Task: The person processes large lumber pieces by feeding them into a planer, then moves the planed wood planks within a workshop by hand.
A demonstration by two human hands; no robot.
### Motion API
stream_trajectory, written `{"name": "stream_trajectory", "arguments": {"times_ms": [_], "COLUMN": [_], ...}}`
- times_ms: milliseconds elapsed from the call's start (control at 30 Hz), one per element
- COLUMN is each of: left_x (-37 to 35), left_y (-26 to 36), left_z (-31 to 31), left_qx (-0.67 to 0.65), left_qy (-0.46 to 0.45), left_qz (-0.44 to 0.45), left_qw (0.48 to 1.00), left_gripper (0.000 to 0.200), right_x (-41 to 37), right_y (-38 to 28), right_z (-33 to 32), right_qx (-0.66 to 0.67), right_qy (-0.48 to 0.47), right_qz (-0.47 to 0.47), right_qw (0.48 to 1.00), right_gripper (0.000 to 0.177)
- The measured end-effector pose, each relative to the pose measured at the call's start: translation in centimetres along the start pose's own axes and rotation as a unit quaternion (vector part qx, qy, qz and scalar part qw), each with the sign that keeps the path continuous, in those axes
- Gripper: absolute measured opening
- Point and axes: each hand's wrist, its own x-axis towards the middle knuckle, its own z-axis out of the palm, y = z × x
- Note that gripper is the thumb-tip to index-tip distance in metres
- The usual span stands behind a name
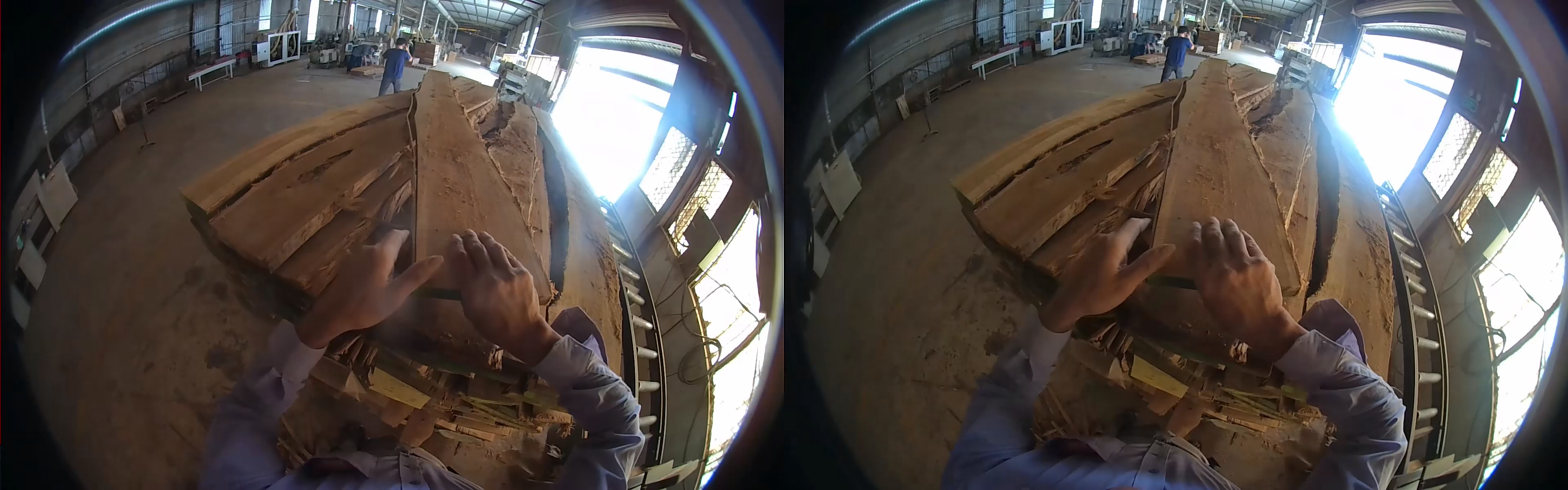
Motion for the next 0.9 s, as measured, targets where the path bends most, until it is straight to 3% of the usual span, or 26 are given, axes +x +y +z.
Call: {"name": "stream_trajectory", "arguments": {"times_ms": [33, 233, 300, 433, 533, 633, 767, 900], "left_x": [0.1, 1.0, 1.5, -1.6, -4.6, -7.2, -7.9, -6.0], "left_y": [0.5, -3.9, -4.3, -1.7, -0.6, 1.2, 5.6, 11.4], "left_z": [0.0, 4.6, 4.5, 3.1, 2.6, 3.8, 7.9, 15.1], "left_qx": [-0.018, -0.071, -0.06, -0.049, 0.07, 0.14, 0.1, 0.135], "left_qy": [-0.011, 0.136, 0.151, 0.117, 0.144, 0.159, 0.16, 0.163], "left_qz": [-0.021, 0.055, 0.078, 0.088, 0.213, 0.301, 0.327, 0.4], "left_qw": [1.0, 0.987, 0.984, 0.988, 0.964, 0.93, 0.926, 0.892], "left_gripper": [0.063, 0.065, 0.063, 0.059, 0.06, 0.062, 0.063, 0.061], "right_x": [-0.1, -0.4, -0.6, -2.4, -7.3, -12.6, -20.9, -34.7], "right_y": [-0.1, -1.0, -0.6, -0.4, 0.0, -0.1, -1.7, -2.1], "right_z": [0.1, -0.3, -0.5, -3.0, -8.7, -15.3, -23.2, -27.0], "right_qx": [0.0, -0.014, -0.04, -0.022, -0.001, 0.017, 0.009, -0.018], "right_qy": [0.0, -0.013, -0.008, -0.051, -0.041, -0.036, -0.06, -0.066], "right_qz": [0.011, 0.04, 0.011, 0.041, 0.042, 0.106, 0.208, 0.286], "right_qw": [1.0, 0.999, 0.999, 0.998, 0.998, 0.994, 0.976, 0.956], "right_gripper": [0.047, 0.047, 0.047, 0.044, 0.045, 0.055, 0.047, 0.039]}}
